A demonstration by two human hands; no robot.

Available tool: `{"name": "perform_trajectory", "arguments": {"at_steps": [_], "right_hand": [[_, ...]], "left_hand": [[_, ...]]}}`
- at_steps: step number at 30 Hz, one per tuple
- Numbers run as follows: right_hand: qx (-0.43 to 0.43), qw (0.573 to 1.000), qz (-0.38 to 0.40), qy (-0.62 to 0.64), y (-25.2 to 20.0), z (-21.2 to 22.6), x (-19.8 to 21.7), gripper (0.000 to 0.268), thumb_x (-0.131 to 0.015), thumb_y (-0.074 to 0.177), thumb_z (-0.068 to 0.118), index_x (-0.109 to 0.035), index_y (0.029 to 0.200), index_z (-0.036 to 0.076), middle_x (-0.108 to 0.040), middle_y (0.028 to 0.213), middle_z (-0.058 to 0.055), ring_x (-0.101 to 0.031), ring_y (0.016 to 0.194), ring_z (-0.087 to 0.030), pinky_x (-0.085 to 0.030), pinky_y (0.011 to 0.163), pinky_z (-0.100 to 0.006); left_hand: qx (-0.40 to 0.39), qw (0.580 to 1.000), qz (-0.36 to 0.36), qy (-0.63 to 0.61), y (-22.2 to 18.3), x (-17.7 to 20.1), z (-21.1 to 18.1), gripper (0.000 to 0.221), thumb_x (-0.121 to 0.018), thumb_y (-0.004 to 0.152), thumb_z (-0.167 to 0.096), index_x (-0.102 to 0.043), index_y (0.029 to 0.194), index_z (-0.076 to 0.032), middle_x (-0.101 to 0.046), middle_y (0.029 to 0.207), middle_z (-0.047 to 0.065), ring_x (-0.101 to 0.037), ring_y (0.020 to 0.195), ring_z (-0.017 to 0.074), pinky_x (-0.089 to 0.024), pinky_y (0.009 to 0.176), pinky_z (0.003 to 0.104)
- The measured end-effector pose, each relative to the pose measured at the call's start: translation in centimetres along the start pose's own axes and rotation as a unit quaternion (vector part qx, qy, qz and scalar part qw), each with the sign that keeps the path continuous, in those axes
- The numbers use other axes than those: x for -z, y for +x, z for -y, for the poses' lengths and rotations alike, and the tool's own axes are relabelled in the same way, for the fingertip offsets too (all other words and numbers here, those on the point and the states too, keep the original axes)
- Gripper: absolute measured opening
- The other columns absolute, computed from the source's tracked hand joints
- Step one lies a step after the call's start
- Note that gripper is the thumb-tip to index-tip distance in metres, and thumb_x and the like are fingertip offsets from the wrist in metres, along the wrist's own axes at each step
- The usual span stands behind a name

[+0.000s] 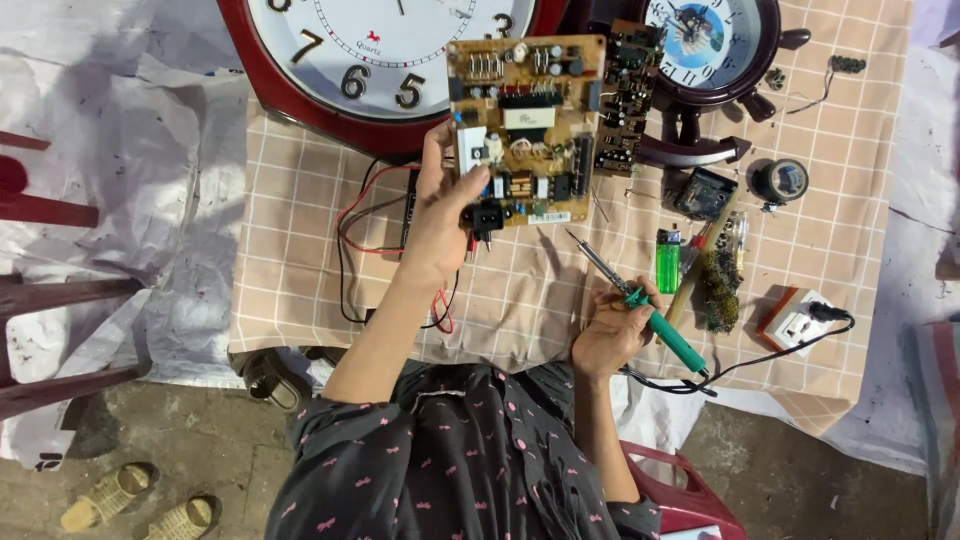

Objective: Testing and soldering components on a circuit board using a multimeter and soldering iron.

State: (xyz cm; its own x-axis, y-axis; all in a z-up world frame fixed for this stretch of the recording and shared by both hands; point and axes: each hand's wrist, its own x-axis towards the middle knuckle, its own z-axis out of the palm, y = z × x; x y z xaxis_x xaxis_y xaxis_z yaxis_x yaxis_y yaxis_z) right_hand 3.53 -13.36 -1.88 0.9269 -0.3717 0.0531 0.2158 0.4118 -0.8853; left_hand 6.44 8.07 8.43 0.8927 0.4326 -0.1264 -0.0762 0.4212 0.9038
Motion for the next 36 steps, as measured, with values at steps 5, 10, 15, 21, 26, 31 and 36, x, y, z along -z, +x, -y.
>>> {"name": "perform_trajectory", "arguments": {"at_steps": [5,10,15,21,26,31,36], "right_hand": [[-0.006,1.000,0.001,0.010,-0.3,0.6,-0.8,0.030,-0.038,0.092,0.033,-0.039,0.111,0.009,-0.048,0.101,-0.009,-0.051,0.062,-0.013,-0.051,0.070,-0.030],[-0.010,1.000,-0.003,0.019,-0.1,0.1,-0.1,0.029,-0.038,0.093,0.032,-0.039,0.111,0.010,-0.048,0.103,-0.008,-0.050,0.064,-0.014,-0.050,0.071,-0.030],[-0.010,0.999,-0.012,0.029,0.0,-0.5,0.6,0.025,-0.038,0.093,0.033,-0.039,0.109,0.014,-0.048,0.108,-0.007,-0.050,0.067,-0.014,-0.049,0.071,-0.030],[-0.003,0.999,-0.014,0.035,0.0,-0.3,0.3,0.025,-0.037,0.093,0.034,-0.041,0.109,0.015,-0.050,0.109,-0.006,-0.049,0.067,-0.015,-0.049,0.068,-0.030],[0.000,0.999,-0.012,0.030,0.0,-0.2,0.4,0.022,-0.036,0.093,0.033,-0.040,0.108,0.017,-0.050,0.109,-0.005,-0.049,0.067,-0.014,-0.049,0.069,-0.029],[-0.022,0.999,-0.021,0.041,-0.3,0.9,-0.6,0.026,-0.038,0.092,0.035,-0.043,0.109,0.016,-0.053,0.098,-0.004,-0.051,0.068,-0.014,-0.050,0.072,-0.028],[-0.040,0.998,-0.022,0.032,-0.3,1.9,-1.3,0.033,-0.037,0.091,0.040,-0.045,0.109,0.013,-0.052,0.085,-0.002,-0.051,0.066,-0.012,-0.049,0.072,-0.028]], "left_hand": [[-0.034,0.999,0.028,-0.020,-1.0,-0.5,-0.1,0.045,-0.065,0.080,-0.025,-0.040,0.117,-0.017,-0.033,0.130,0.012,-0.021,0.123,0.0355,-0.018,0.098,0.056],[-0.019,0.998,0.027,-0.054,-2.1,-0.5,0.5,0.057,-0.066,0.081,-0.024,-0.034,0.127,-0.013,-0.020,0.138,0.018,-0.013,0.125,0.0449,-0.020,0.100,0.055],[0.009,0.999,0.031,-0.038,-3.2,-0.9,0.2,0.048,-0.063,0.081,-0.026,-0.042,0.122,-0.014,-0.041,0.125,0.013,-0.035,0.115,0.0317,-0.030,0.094,0.051],[-0.008,0.998,0.034,-0.058,-4.1,-0.9,-0.1,0.046,-0.063,0.083,-0.019,-0.044,0.124,-0.015,-0.049,0.117,0.008,-0.042,0.107,0.0195,-0.033,0.093,0.041],[0.016,0.995,0.025,-0.093,-4.8,-0.9,-0.8,0.045,-0.063,0.082,-0.018,-0.045,0.123,-0.017,-0.050,0.115,0.008,-0.043,0.103,0.0215,-0.033,0.091,0.042],[0.048,0.985,0.021,-0.161,-5.3,-0.2,0.4,0.059,-0.065,0.079,-0.010,-0.038,0.131,-0.020,-0.045,0.124,0.011,-0.039,0.112,0.0253,-0.027,0.096,0.044],[0.093,0.973,0.024,-0.212,-5.5,0.8,1.8,0.072,-0.067,0.076,-0.007,-0.029,0.135,-0.022,-0.038,0.132,0.010,-0.035,0.118,0.0289,-0.024,0.098,0.046]]}}
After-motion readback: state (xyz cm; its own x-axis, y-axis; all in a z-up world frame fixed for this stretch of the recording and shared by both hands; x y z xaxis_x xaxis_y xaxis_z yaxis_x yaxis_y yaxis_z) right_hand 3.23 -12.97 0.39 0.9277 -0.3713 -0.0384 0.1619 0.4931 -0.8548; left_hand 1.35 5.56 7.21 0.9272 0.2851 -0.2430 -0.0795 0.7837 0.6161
